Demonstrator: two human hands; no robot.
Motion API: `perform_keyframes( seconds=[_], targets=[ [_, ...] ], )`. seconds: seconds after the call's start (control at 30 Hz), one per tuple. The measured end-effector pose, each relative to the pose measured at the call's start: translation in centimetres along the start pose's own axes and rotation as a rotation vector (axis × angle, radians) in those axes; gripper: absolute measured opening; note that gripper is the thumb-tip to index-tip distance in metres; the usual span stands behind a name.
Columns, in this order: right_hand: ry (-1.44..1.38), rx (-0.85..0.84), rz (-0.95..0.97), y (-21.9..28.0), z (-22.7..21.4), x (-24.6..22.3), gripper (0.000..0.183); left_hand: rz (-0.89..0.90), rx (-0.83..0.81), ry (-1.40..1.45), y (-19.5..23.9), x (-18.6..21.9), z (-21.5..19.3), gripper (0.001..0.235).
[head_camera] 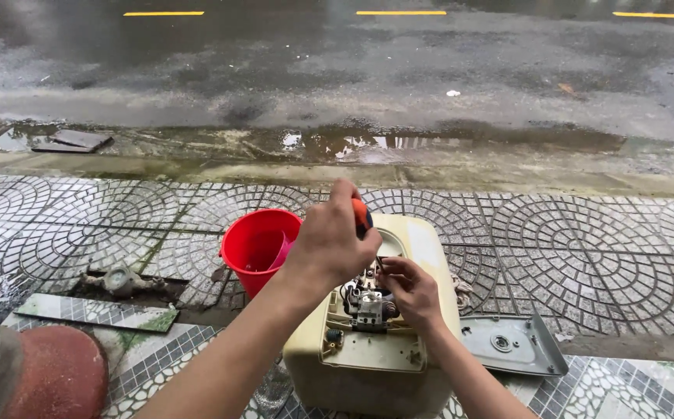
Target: Repairing the internal components of an appliance using a screwdriver and wrench on an outdoor sidewalk.
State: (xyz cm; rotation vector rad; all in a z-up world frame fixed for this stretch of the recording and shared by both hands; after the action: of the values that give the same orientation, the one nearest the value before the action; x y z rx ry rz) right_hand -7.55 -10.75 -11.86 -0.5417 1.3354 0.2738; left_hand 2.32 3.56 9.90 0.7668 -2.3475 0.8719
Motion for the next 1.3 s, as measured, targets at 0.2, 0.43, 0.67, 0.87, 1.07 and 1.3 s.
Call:
perform_keyframes(
  seconds=[0.2,0.43,0.67,0.87,1.07,1.3],
  targets=[
    [-0.009,0.01,-0.054,-0.3,-0.8,0.6,0.032,-0.005,-0.065,-0.027,-0.4,1.9,0.3,0.036],
    [0.034,-0.098,-0.166,-0.3,-0.3,-1.1,0.034,-0.03,-0.129,-0.049,0.6,2.2,-1.0,0.032],
    [0.072,-0.147,-0.152,1.1,1.6,0.7,0.035,-0.065,-0.085,-0.05,1.3,0.7,-2.3,0.037],
    [0.132,-0.153,-0.113,2.0,2.1,2.4,0.035,-0.087,-0.086,-0.063,1.3,-0.2,-2.2,0.038],
    [0.248,-0.148,-0.14,2.8,1.9,2.4,0.032,-0.079,-0.078,-0.048,1.1,-0.8,-1.3,0.038],
    [0.331,-0.154,-0.218,3.1,1.9,1.5,0.031,-0.1,-0.115,-0.073,0.9,0.0,-1.4,0.04]
  ],
)
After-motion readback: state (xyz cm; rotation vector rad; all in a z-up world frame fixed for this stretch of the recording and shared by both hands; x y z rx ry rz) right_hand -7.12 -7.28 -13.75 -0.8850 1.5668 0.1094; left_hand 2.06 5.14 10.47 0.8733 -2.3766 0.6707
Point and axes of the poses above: each hand's wrist, its own y-axis away from the middle knuckle, its own z-axis out of the palm, x = y × z, the point moved 1 cm from there along -y, towards the middle knuckle, and after that the axes turned 11 degrees about x, right-handed, at the moved point
